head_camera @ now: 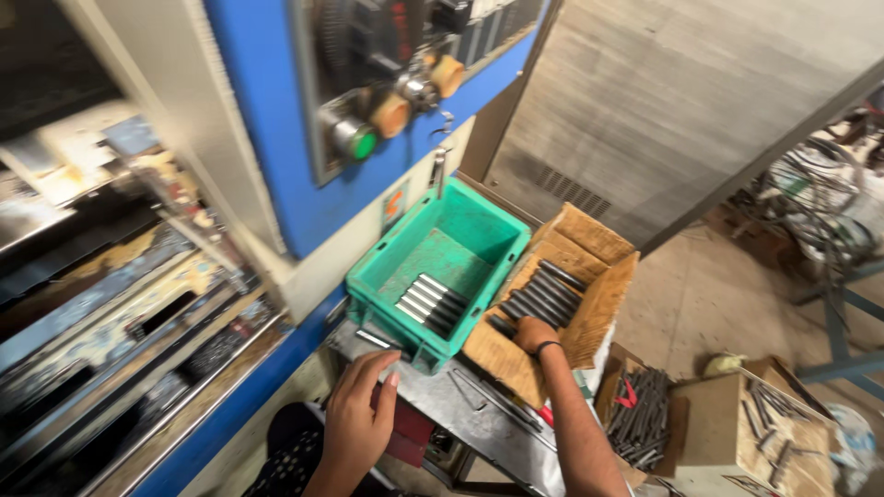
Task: The person uses a ratchet wrench to tighten a bolt on the exterior of a CNC lathe, then opens the machine door to insert a metal rod into the chuck. They close the door, wipe the exterior with a yellow cloth, and handle a black tool holder.
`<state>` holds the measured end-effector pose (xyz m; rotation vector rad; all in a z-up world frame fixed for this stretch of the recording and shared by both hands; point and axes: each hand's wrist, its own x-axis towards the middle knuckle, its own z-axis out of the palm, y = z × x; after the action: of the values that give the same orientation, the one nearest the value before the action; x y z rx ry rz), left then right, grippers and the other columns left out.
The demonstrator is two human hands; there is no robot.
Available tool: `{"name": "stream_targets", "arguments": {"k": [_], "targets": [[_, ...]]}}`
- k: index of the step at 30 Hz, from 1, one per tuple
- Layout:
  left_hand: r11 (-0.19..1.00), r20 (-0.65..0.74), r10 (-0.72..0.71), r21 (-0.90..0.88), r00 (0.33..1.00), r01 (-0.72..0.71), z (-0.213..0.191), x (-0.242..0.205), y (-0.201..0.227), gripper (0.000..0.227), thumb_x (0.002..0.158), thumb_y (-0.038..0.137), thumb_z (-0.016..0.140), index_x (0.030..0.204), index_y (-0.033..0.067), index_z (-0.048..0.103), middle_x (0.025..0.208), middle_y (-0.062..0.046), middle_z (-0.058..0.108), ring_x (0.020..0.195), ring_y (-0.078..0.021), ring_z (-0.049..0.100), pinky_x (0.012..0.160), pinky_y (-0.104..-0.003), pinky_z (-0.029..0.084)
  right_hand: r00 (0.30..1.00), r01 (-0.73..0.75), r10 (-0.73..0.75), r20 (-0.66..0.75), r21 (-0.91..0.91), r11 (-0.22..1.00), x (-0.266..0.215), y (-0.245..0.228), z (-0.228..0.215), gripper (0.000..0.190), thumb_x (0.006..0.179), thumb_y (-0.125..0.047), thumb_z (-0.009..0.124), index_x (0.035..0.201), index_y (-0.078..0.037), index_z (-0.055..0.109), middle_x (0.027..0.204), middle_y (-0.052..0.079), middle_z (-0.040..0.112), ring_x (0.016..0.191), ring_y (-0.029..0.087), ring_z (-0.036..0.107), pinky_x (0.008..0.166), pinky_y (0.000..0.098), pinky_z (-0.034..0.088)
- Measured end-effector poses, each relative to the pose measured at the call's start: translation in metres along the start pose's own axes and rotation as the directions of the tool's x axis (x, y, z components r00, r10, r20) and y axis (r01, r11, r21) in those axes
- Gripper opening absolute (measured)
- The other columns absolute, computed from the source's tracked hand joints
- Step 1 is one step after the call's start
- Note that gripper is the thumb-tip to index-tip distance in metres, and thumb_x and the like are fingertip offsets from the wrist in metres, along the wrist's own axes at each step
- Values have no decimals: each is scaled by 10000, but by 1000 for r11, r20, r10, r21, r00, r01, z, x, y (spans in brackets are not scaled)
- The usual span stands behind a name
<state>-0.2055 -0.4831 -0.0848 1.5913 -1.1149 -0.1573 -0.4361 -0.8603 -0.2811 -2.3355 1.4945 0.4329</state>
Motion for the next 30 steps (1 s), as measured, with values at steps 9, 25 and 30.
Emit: {"name": "stream_targets", "arguments": {"k": [9, 25, 30], "targets": [[994, -104, -112, -17, 988, 111, -52, 0, -8, 234, 956, 128, 623, 1163, 45, 693, 1134, -115, 731, 1027, -266, 725, 886, -374, 549, 995, -29, 35, -94, 59, 998, -16, -3, -12, 546, 725, -363, 833, 1202, -117, 729, 1236, 169, 708, 1176, 325, 672, 985, 402, 539], [948, -386, -285, -248, 877, 199, -131, 3, -54, 275, 1020, 122, 590, 1283, 49, 628, 1148, -81, 757, 1049, -175, 695, 938, -310, 536, 643, 585, -107, -759, 396, 708, -210, -236, 31, 138, 874, -131, 711, 997, -77, 740, 902, 119, 744, 807, 289, 723, 745, 409, 578], [963, -344, -263, -146, 901, 226, -150, -25, -65, 310, 985, 129, 613, 1284, 45, 627, 1151, -101, 752, 1043, -188, 706, 920, -324, 542, 643, 392, -444, -625, -230, 891, -135, -298, 83, 373, 851, -91, 596, 1213, -12, 637, 1103, 131, 662, 1016, 314, 622, 834, 431, 534]]}}
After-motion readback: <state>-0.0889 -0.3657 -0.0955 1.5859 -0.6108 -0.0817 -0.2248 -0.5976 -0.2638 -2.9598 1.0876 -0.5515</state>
